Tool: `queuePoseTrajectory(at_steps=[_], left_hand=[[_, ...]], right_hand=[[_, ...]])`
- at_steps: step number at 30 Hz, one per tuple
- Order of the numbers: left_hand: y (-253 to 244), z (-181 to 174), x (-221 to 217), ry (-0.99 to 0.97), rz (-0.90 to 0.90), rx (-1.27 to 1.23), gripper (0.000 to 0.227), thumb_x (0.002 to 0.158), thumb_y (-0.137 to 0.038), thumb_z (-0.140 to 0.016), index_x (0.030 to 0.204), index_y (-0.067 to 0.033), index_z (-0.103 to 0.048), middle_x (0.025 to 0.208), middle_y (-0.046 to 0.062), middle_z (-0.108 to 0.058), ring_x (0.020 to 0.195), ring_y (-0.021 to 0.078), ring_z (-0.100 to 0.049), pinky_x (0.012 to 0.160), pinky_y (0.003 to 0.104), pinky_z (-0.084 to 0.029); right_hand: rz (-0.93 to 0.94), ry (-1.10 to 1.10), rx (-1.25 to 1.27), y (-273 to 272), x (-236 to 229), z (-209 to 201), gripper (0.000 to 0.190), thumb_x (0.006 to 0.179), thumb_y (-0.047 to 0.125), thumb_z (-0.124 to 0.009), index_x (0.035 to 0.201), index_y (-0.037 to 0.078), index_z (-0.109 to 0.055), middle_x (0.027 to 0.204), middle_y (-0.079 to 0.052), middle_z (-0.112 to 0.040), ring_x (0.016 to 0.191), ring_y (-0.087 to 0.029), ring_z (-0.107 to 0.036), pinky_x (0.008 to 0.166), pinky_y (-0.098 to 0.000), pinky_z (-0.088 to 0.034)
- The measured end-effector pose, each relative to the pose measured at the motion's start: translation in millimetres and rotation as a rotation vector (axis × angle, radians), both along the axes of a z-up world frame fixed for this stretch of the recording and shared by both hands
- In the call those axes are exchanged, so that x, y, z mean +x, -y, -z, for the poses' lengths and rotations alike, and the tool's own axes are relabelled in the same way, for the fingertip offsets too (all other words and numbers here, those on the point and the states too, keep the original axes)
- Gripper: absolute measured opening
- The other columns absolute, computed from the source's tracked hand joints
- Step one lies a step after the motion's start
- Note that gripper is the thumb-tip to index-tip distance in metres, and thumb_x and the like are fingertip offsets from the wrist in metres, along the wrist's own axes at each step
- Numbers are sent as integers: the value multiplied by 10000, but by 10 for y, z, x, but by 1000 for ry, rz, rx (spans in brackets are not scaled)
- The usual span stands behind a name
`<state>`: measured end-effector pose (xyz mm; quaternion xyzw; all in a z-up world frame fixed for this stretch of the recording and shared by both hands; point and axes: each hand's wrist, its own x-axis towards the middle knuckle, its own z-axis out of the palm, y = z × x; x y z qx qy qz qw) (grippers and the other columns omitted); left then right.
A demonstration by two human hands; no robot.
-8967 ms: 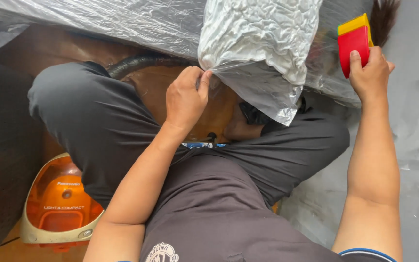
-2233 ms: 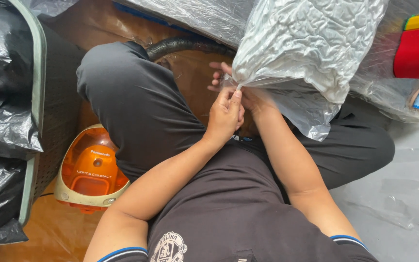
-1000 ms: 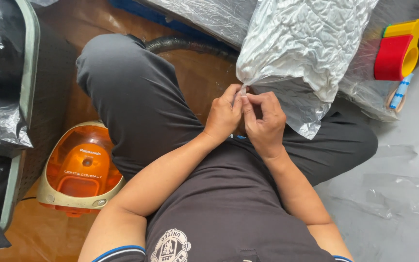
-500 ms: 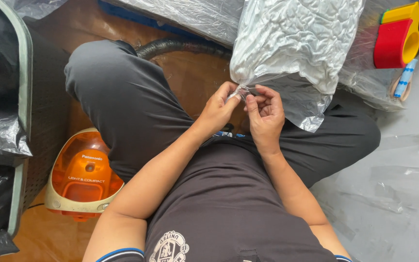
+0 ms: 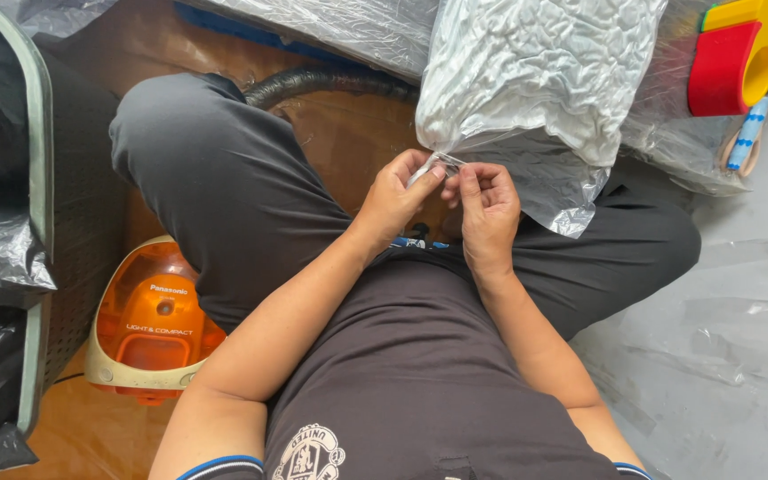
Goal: Compressing a pillow inside a plastic bag using a vacuum cleaner and sealing the package with tape.
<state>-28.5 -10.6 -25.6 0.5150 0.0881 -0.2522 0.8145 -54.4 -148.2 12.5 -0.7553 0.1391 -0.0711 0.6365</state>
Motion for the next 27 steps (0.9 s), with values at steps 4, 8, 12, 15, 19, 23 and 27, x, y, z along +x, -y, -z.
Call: queuePoseTrajectory(at_steps=[4, 8, 12, 15, 19, 23, 27], left_hand=[[31, 94, -3, -12, -13, -72, 238, 964, -327, -703, 1064, -111, -693, 823, 26, -715, 738, 67, -704, 535, 153, -484], [7, 70, 2, -32, -15, -121, 222, 964, -287, -705, 1077, -97, -685, 821, 38, -732, 719, 75, -712, 517, 145, -471], [1, 23, 10, -39, -19, -109, 233, 953, -273, -721, 1085, -83, -690, 798, 45, -733, 676, 37, -653, 506, 136, -451], [17, -21, 16, -36, -37, -129, 208, 950, -268, -728, 1071, -99, -710, 786, 22, -713, 627, 25, -619, 488, 145, -456], [14, -58, 15, -43, -49, -136, 203, 947, -250, -739, 1070, -90, -717, 777, 36, -708, 614, 36, -612, 482, 158, -462], [4, -111, 28, -53, -33, -143, 203, 949, -257, -737, 1074, -97, -724, 769, 26, -710, 606, 22, -596, 479, 152, -455], [14, -156, 41, -66, -19, -112, 203, 935, -276, -745, 1040, -104, -730, 733, 14, -688, 562, 9, -544, 466, 153, -445]], right_hand=[[-10, -34, 49, 47, 42, 15, 215, 1074, 192, -598, 1046, -22, -594, 834, -187, -718, 697, -196, -735, 593, -261, -574], [71, -271, 278, 180, 104, 90, 224, 1038, 210, -592, 915, 24, -611, 782, -203, -726, 629, -256, -751, 514, -279, -561], [72, -480, 554, 321, 188, 103, 258, 992, 222, -589, 801, 54, -638, 766, -218, -741, 626, -311, -766, 528, -335, -577], [35, -627, 670, 456, 207, 226, 263, 965, 246, -571, 759, 96, -638, 782, -188, -759, 645, -287, -772, 581, -342, -583], [-16, -738, 738, 536, 244, 193, 257, 959, 260, -553, 766, 119, -649, 811, -147, -774, 686, -263, -777, 658, -334, -599], [-21, -834, 816, 541, 317, 140, 256, 949, 266, -549, 750, 128, -631, 797, -145, -769, 690, -263, -770, 679, -358, -607], [-62, -856, 823, 561, 356, 175, 274, 950, 256, -538, 729, 118, -623, 764, -154, -759, 662, -266, -764, 659, -377, -609]])
